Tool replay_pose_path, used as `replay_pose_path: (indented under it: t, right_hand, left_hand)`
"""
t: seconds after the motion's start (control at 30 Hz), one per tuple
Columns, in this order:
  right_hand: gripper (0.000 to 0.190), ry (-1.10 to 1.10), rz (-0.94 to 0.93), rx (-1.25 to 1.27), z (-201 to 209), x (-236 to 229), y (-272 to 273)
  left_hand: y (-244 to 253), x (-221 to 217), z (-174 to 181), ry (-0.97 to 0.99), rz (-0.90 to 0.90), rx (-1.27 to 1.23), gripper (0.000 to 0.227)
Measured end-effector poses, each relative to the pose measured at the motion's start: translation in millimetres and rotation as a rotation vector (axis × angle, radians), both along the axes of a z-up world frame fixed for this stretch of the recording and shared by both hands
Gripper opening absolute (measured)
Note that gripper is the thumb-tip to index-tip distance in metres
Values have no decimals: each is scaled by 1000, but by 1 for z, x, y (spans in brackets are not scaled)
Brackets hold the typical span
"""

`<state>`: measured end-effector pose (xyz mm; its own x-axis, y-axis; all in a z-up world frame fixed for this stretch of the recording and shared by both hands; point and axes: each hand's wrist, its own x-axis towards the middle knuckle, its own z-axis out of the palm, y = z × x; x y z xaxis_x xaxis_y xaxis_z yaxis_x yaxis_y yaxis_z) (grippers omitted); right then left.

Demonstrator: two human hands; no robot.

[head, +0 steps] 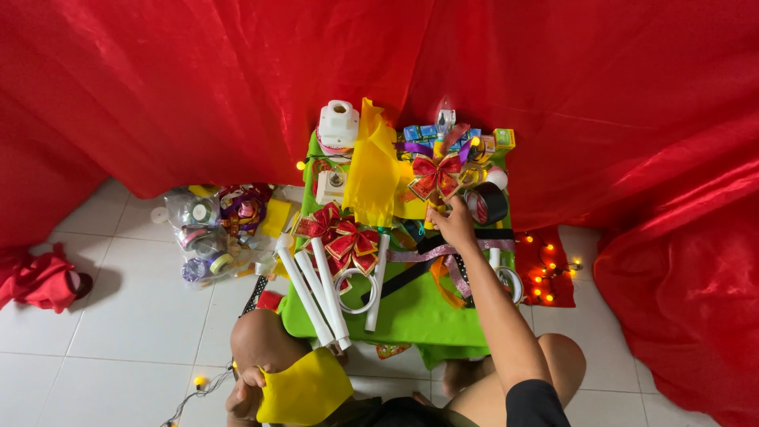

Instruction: The person is assembling various decorative items, including ribbons and paper tubes, using tape and scissors on a small craft table.

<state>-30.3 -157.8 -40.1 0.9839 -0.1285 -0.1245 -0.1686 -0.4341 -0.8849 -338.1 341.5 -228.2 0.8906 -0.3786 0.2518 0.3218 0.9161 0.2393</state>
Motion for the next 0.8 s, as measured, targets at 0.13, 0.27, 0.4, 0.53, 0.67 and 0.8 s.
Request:
replay_pose_path:
  t: [0.13,0.27,0.4,0.53,0.67,0.8]
  right_hand:
    - [41,44,-14,-91,4,-5,-1]
    - [38,28,-22,-96,-6,-7,-1]
    - [44,-10,-80,-199,-15,-5,1]
    - [44,-57,-90,-187,-21,-4,6]
    - [40,-65,-81,-259,-28,-2,12]
    - [35,-193,-69,-253,-26,-6,22]
  left_hand:
    - [-3,0,3,-9,1,7,35]
    - [-2,0,-1,-4,-1,-8,35]
    - [-1,-1,-3,15,19,17,35]
    - [2,-3,-11,-3,16,23,36]
    - [1,-2,-12,3,29,28,37]
    - [3,-3,-15,0,27,39,37]
